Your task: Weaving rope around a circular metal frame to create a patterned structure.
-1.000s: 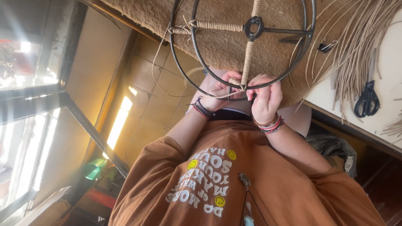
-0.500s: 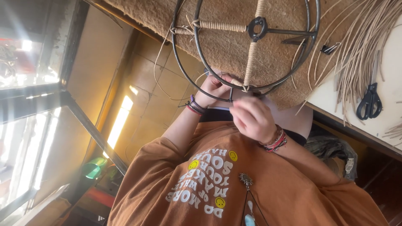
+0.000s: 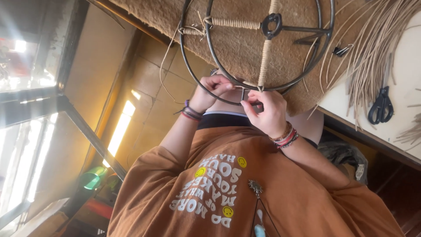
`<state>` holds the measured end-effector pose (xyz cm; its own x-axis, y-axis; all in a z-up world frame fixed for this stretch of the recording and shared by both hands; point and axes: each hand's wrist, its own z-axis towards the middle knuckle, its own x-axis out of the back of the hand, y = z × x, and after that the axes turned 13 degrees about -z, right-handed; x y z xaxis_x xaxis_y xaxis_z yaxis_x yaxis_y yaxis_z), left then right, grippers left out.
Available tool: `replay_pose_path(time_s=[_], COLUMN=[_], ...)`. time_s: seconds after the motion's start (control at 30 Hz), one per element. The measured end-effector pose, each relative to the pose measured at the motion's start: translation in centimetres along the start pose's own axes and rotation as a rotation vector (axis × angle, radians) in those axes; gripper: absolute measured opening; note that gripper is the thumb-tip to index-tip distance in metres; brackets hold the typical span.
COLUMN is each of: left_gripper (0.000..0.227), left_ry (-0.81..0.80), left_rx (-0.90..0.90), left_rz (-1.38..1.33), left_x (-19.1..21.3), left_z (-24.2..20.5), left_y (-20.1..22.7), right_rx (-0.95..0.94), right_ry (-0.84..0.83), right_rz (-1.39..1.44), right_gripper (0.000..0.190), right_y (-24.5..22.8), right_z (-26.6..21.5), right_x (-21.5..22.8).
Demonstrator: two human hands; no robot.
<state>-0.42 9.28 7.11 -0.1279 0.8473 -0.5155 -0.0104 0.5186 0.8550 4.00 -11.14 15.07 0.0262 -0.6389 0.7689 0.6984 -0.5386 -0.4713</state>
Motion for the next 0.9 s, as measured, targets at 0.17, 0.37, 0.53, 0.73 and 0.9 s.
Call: replay_pose_path(time_s=[0.17, 0.37, 0.53, 0.73, 0.9], left_gripper=[0.018, 0.023, 0.021, 0.019, 0.016], left_ry=[-0.219, -0.524, -0.552, -0.352, 0.075], left_rx=[-0.082, -0.209, -0.191, -0.233, -0.206], left_rz=[-0.052, -0.054, -0.11, 0.1, 0.778], left_x=[0.0, 0.5, 0.2, 5.1, 12.5], left_z=[-0.3, 1.6, 2.1, 1.1, -2.1], left_y=[4.1, 4.9, 4.0, 0.5, -1.7], right_rx=[0.019, 0.044, 0.092, -0.009, -0.041], right_ry=[-0.051, -0.044, 0.004, 0.055, 0.052], right_rz=[-0.042, -0.095, -0.289, 0.04, 0.209], right_gripper=[0.012, 0.025, 0.02, 0.012, 0.014], right_y=[-0.4, -0.1, 0.5, 0.3, 1.3], right_z=[-0.3, -0.1, -0.5, -0.3, -1.2], right_x=[0.4, -0.2, -1.6, -1.1, -0.6])
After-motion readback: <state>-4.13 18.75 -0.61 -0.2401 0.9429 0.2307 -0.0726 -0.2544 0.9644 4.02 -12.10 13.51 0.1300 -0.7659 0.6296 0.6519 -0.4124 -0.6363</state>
